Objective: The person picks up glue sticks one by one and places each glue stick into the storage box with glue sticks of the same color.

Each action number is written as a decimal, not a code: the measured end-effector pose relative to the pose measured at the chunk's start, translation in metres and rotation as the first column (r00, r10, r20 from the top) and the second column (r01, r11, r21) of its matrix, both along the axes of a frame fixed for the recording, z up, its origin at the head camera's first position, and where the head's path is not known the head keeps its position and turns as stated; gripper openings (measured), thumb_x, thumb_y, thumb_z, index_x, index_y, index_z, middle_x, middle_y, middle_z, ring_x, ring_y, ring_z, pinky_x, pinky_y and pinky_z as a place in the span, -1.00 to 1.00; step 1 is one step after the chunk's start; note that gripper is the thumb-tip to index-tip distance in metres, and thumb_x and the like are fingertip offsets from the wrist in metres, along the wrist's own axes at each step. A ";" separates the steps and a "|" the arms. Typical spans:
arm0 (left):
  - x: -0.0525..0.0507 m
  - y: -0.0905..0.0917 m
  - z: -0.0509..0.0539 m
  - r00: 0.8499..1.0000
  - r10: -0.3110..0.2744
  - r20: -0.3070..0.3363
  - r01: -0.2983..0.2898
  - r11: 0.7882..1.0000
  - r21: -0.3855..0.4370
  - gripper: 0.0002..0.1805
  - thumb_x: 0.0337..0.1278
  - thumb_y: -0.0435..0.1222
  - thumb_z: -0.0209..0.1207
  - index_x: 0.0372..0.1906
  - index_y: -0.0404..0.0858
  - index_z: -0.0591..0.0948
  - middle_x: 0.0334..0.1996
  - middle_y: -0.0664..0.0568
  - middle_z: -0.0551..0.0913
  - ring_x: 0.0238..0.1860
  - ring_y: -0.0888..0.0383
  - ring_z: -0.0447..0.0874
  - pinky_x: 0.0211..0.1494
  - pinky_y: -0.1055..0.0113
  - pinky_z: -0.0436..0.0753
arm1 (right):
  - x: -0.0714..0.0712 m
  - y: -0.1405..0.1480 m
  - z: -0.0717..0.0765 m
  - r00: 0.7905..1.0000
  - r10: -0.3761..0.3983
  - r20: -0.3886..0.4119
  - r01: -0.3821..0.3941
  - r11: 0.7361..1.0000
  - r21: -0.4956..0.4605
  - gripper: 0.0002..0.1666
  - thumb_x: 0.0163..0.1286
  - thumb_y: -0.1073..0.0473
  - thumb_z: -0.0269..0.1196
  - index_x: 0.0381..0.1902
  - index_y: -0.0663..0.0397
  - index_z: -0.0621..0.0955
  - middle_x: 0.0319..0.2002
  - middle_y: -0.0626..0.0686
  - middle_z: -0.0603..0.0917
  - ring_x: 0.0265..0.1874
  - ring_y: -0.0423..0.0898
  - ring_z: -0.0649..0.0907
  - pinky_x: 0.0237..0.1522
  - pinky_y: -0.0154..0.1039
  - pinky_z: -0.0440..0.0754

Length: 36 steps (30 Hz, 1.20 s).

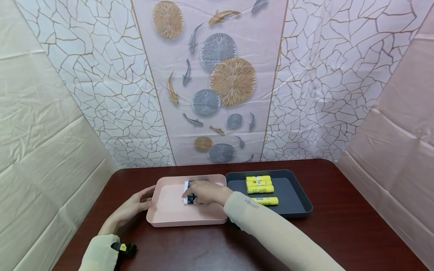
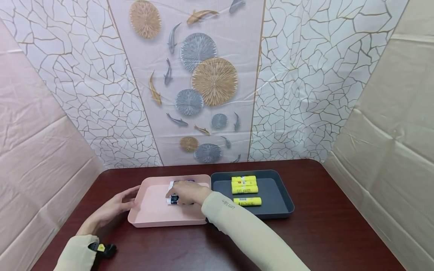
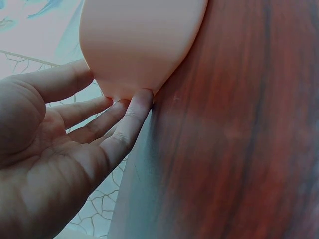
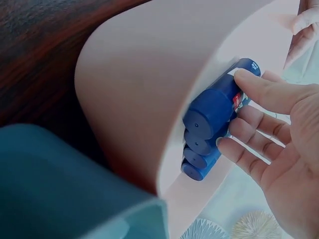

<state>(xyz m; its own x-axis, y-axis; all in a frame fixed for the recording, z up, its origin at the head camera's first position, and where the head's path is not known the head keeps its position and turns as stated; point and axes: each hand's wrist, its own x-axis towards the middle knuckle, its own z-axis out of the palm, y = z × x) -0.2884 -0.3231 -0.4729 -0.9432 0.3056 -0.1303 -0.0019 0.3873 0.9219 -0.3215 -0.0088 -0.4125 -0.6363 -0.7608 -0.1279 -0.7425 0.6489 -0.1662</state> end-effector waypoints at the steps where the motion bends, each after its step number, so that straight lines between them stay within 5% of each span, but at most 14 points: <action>1: 0.000 0.000 0.000 1.000 0.000 -0.001 0.000 1.000 0.000 -0.16 0.42 -0.24 0.26 0.65 -0.25 0.14 0.57 -0.29 0.21 0.40 -0.23 0.43 0.43 -0.15 0.42 | 0.000 0.000 0.000 1.000 0.004 0.003 -0.004 1.000 0.002 -0.41 0.40 0.27 0.42 0.31 -0.35 0.67 0.22 -0.07 0.64 0.10 -0.27 0.55 0.09 -0.38 0.51; 10: 0.001 0.001 0.000 1.000 -0.005 -0.005 0.005 1.000 -0.001 -0.16 0.42 -0.26 0.26 0.65 -0.26 0.14 0.57 -0.28 0.21 0.41 -0.24 0.42 0.43 -0.14 0.41 | -0.004 0.005 0.001 0.999 0.051 -0.006 -0.051 0.998 0.021 -0.42 0.41 0.20 0.43 0.34 -0.34 0.65 0.12 -0.07 0.62 -0.03 -0.25 0.52 0.02 -0.37 0.49; 17: -0.001 0.004 0.000 1.000 -0.015 0.001 0.015 1.000 0.015 -0.16 0.43 -0.25 0.25 0.66 -0.26 0.12 0.57 -0.28 0.21 0.42 -0.24 0.41 0.44 -0.14 0.39 | -0.005 0.021 0.008 1.000 0.010 0.019 -0.010 1.000 0.004 -0.39 0.45 0.22 0.39 0.39 -0.32 0.61 0.53 0.03 0.39 0.35 -0.16 0.51 0.20 -0.31 0.53; 21: -0.001 0.005 0.002 1.000 -0.011 -0.005 0.011 1.000 0.009 -0.15 0.44 -0.24 0.24 0.66 -0.27 0.10 0.55 -0.29 0.24 0.40 -0.21 0.44 0.42 -0.08 0.43 | -0.010 0.039 0.012 0.999 -0.033 0.041 0.034 0.999 -0.033 -0.43 0.46 0.24 0.36 0.37 -0.29 0.62 0.51 -0.01 0.43 0.42 -0.09 0.48 0.33 -0.13 0.50; 26: 0.001 0.004 0.011 0.998 0.012 -0.060 -0.014 0.999 -0.030 -0.20 0.50 -0.25 0.19 0.66 -0.30 0.10 0.53 -0.33 0.25 0.40 -0.26 0.44 0.38 -0.07 0.47 | -0.015 0.067 0.018 0.996 -0.060 0.070 0.067 0.992 -0.111 -0.48 0.48 0.24 0.35 0.35 -0.20 0.64 0.16 0.00 0.65 0.04 -0.09 0.64 0.05 -0.12 0.61; 31: 0.003 0.006 0.027 0.983 0.070 -0.170 -0.089 0.990 -0.106 -0.30 0.55 -0.20 0.16 0.62 -0.27 0.22 0.48 -0.28 0.36 0.42 -0.24 0.42 0.41 -0.16 0.42 | -0.018 0.098 0.024 0.993 -0.096 0.061 0.106 0.978 -0.177 -0.52 0.49 0.22 0.35 0.32 -0.14 0.66 -0.27 -0.08 0.55 -0.32 -0.13 0.51 -0.28 -0.18 0.48; 36: 0.000 0.023 0.046 0.960 0.068 -0.273 -0.118 0.978 -0.171 -0.39 0.58 -0.10 0.12 0.56 -0.21 0.36 0.43 -0.24 0.46 0.42 -0.20 0.42 0.42 -0.21 0.39 | -0.021 0.132 0.031 0.987 -0.152 0.044 0.158 0.954 -0.257 -0.59 0.52 0.21 0.31 0.28 -0.08 0.68 -0.12 -0.03 0.66 -0.31 -0.15 0.55 -0.22 -0.16 0.54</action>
